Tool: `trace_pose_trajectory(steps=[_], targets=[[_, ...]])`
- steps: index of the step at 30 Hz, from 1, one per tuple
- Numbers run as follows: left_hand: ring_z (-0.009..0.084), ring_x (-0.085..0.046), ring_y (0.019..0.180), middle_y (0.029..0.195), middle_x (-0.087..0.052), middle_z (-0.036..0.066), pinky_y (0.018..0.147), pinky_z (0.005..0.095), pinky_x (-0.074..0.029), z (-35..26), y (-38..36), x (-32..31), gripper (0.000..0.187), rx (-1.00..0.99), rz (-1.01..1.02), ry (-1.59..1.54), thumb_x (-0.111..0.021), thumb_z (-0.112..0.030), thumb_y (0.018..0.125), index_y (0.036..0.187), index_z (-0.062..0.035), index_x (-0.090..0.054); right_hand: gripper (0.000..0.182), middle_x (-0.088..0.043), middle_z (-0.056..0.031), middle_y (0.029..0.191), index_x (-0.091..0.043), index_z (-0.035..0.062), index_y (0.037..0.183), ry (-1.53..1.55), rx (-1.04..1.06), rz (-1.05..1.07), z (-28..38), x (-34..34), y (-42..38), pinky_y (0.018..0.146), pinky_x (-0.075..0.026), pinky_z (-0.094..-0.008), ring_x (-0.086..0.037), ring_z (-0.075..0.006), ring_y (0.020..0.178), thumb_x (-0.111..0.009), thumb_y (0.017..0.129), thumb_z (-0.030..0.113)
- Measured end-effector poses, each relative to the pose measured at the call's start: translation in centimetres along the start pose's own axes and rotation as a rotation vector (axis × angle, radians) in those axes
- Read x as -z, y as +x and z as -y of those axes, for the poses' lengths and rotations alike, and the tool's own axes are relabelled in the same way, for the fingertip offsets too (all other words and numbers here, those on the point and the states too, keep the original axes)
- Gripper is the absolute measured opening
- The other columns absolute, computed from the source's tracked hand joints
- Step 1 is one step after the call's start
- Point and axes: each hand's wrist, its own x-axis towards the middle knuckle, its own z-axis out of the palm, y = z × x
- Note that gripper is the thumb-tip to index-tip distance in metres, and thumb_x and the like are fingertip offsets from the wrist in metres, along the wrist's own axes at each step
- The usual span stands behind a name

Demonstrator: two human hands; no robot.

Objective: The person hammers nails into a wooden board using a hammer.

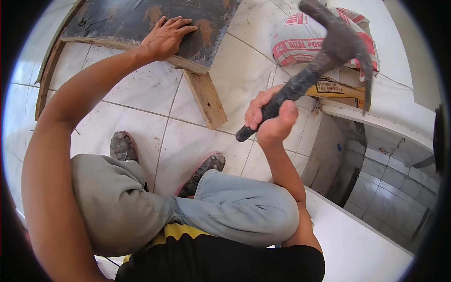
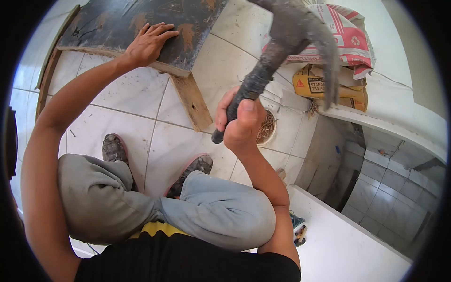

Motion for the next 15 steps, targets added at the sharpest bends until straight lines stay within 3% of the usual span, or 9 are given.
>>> trace_pose_trajectory(steps=[2,3,5,8,9,11,15], targets=[[0.0297,-0.034,0.15,0.158,-0.042,0.006,0.126,0.0554,-0.019,0.2,0.1,0.5,0.057,0.011,-0.019,0.018,-0.037,0.0,0.097,0.148,-0.0223,-0.049,0.05,-0.047,-0.0033,0.056,-0.052,0.0052,0.084,-0.309,-0.484,0.138,-3.9,-0.4,-0.4,0.04,-0.039,-0.0302,-0.045,-0.0124,0.042,-0.044,0.103,0.05],[0.0296,-0.034,0.15,0.158,-0.042,0.006,0.126,0.055,-0.019,0.1,-0.1,0.8,0.058,0.013,0.002,-0.005,-0.038,0.001,0.096,0.148,-0.0221,-0.049,0.049,-0.047,-0.002,0.056,-0.052,0.0048,0.086,-0.388,-0.585,0.204,-5.1,-0.8,0.2,0.039,-0.04,-0.0296,-0.044,-0.0113,0.041,-0.044,0.105,0.049],[0.0295,-0.034,0.15,0.159,-0.042,0.006,0.127,0.0546,-0.019,0.8,0.1,1.5,0.06,0.03,0.0,-0.004,-0.04,0.002,0.094,0.148,-0.022,-0.05,0.05,-0.048,-0.0019,0.057,-0.052,0.0048,0.087,-0.179,-0.704,0.125,-4.8,0.6,0.3,0.039,-0.04,-0.0296,-0.044,-0.0109,0.039,-0.045,0.105,0.05],[0.0291,-0.033,0.15,0.159,-0.043,0.006,0.127,0.0545,-0.018,-0.1,0.0,0.8,0.061,0.027,0.017,-0.024,-0.041,0.003,0.092,0.146,-0.0221,-0.052,0.048,-0.049,-0.0038,0.057,-0.053,0.004,0.09,-0.031,-0.422,-0.018,0.3,-0.3,0.8,0.04,-0.041,-0.0303,-0.045,-0.0125,0.04,-0.044,0.104,0.049],[0.0291,-0.033,0.15,0.159,-0.043,0.006,0.127,0.0545,-0.018,-0.1,-0.2,0.7,0.061,0.027,0.023,-0.023,-0.041,0.003,0.092,0.146,-0.0221,-0.052,0.053,-0.047,-0.0035,0.058,-0.05,0.0073,0.094,0.007,-0.345,-0.049,2.2,0.1,1.0,0.04,-0.041,-0.0301,-0.043,-0.0134,0.039,-0.041,0.103,0.059],[0.0287,-0.033,0.15,0.158,-0.043,0.006,0.127,0.0544,-0.018,-0.1,0.0,0.5,0.06,0.031,-0.008,-0.031,-0.04,0.003,0.092,0.146,-0.022,-0.052,0.056,-0.045,-0.0028,0.057,-0.047,0.0094,0.093,0.081,-0.095,-0.101,4.8,1.1,1.4,0.04,-0.041,-0.0307,-0.041,-0.013,0.039,-0.04,0.1,0.064],[0.028,-0.033,0.15,0.159,-0.042,0.004,0.127,0.055,-0.018,0.3,0.3,0.3,0.058,0.041,0.002,0.012,-0.039,-0.003,0.095,0.148,-0.0245,-0.051,0.055,-0.045,-0.0021,0.057,-0.048,0.0087,0.093,0.188,-0.106,-0.129,-0.9,0.2,-0.3,0.039,-0.041,-0.0302,-0.042,-0.0125,0.038,-0.04,0.101,0.062]])
